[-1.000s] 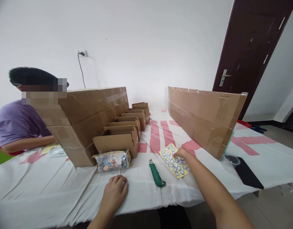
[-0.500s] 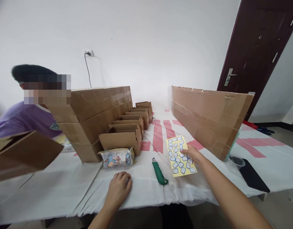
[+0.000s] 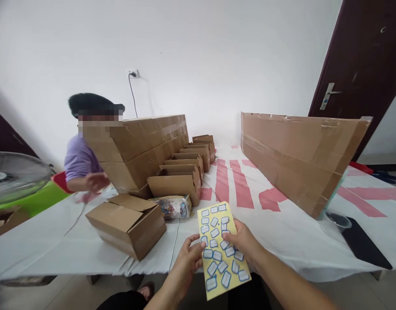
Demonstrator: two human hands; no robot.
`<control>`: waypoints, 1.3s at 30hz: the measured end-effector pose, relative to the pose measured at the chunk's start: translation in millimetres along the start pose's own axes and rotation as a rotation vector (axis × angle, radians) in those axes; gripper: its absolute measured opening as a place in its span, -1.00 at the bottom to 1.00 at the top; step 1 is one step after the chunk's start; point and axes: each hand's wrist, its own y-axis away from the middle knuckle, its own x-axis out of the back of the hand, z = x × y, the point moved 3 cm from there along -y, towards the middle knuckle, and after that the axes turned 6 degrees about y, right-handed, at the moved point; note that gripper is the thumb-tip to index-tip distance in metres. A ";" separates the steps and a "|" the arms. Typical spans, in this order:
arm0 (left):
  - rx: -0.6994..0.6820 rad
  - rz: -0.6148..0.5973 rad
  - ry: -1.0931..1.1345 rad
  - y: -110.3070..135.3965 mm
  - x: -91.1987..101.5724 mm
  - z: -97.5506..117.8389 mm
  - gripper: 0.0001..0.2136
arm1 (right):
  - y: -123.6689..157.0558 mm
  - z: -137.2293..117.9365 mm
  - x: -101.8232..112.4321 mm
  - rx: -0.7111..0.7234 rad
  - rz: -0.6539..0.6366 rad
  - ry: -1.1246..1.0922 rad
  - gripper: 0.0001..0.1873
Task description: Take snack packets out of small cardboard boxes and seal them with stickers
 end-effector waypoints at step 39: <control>0.331 0.035 0.420 44.8 36.9 -12.1 -0.53 | -23.4 53.0 -56.4 -0.112 0.005 0.030 -0.44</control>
